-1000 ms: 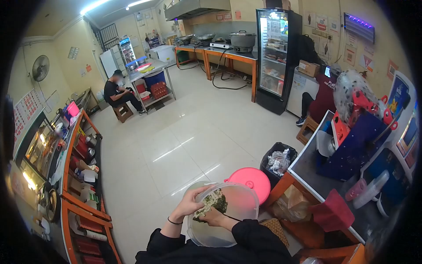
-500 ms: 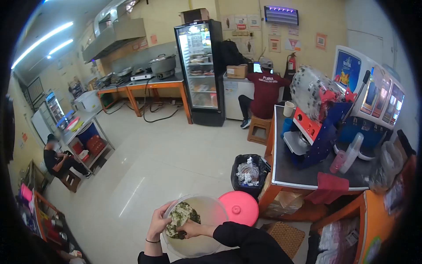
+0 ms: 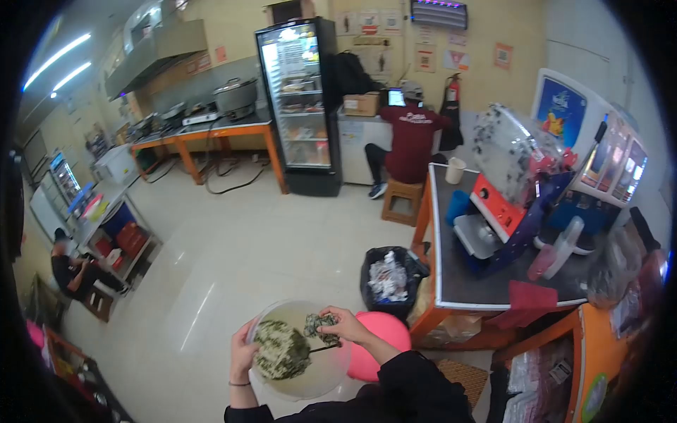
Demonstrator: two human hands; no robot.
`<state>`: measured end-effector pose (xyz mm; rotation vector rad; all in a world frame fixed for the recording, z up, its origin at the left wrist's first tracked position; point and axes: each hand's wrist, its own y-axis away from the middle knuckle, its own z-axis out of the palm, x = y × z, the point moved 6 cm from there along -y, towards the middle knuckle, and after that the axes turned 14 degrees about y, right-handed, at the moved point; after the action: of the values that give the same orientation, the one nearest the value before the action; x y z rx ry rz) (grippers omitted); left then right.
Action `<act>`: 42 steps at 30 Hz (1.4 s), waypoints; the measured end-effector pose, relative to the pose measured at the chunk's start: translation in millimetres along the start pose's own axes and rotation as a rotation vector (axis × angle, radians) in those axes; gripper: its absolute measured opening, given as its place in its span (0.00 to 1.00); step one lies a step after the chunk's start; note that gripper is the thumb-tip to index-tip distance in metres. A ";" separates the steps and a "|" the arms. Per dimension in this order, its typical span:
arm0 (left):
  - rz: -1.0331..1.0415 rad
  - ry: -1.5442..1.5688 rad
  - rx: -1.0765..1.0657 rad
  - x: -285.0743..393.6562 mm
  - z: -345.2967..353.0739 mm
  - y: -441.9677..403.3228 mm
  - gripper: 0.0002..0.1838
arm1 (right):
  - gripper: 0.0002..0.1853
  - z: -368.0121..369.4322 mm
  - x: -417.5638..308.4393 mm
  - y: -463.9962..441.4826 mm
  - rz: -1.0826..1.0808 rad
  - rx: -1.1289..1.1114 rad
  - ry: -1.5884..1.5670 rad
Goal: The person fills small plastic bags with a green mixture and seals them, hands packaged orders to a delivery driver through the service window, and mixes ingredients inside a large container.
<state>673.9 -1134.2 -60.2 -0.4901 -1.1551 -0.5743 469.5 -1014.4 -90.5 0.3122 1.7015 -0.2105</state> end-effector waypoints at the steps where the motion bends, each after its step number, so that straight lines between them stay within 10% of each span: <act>1: -0.003 0.018 0.038 -7.8 -3.7 -3.5 0.34 | 0.16 -22.4 -5.9 -0.3 -0.020 0.058 -0.031; 7: -0.018 -0.014 0.274 -33.4 -10.3 -15.8 0.35 | 0.15 -203.0 110.9 -55.1 0.113 0.557 0.427; 13: -0.049 0.030 0.383 -48.8 6.2 -18.2 0.35 | 0.27 -286.7 264.4 -128.2 0.392 0.498 0.872; 17: -0.019 -0.028 0.413 -53.2 13.8 -13.5 0.35 | 0.25 -289.0 226.6 -107.0 0.535 0.615 0.888; 25: 0.016 -0.149 0.297 -52.3 31.4 -8.7 0.33 | 0.11 -123.7 80.3 -67.1 0.041 -0.003 0.022; 29: 0.040 -0.086 0.189 -33.7 54.4 -2.7 0.34 | 0.17 13.0 40.1 -46.9 -0.198 -0.600 0.370; 34: 0.057 -0.119 0.083 -19.7 71.0 -0.4 0.34 | 0.33 95.6 92.7 -44.6 -0.547 -0.584 1.394; 42: 0.074 -0.235 0.008 -11.5 76.4 3.7 0.34 | 0.42 106.4 124.6 -41.8 -0.356 -0.741 1.406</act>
<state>619.3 -1081.3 -46.1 -0.6028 -1.3552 -0.4562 539.1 -1076.7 -231.5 -0.5635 3.0387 0.5251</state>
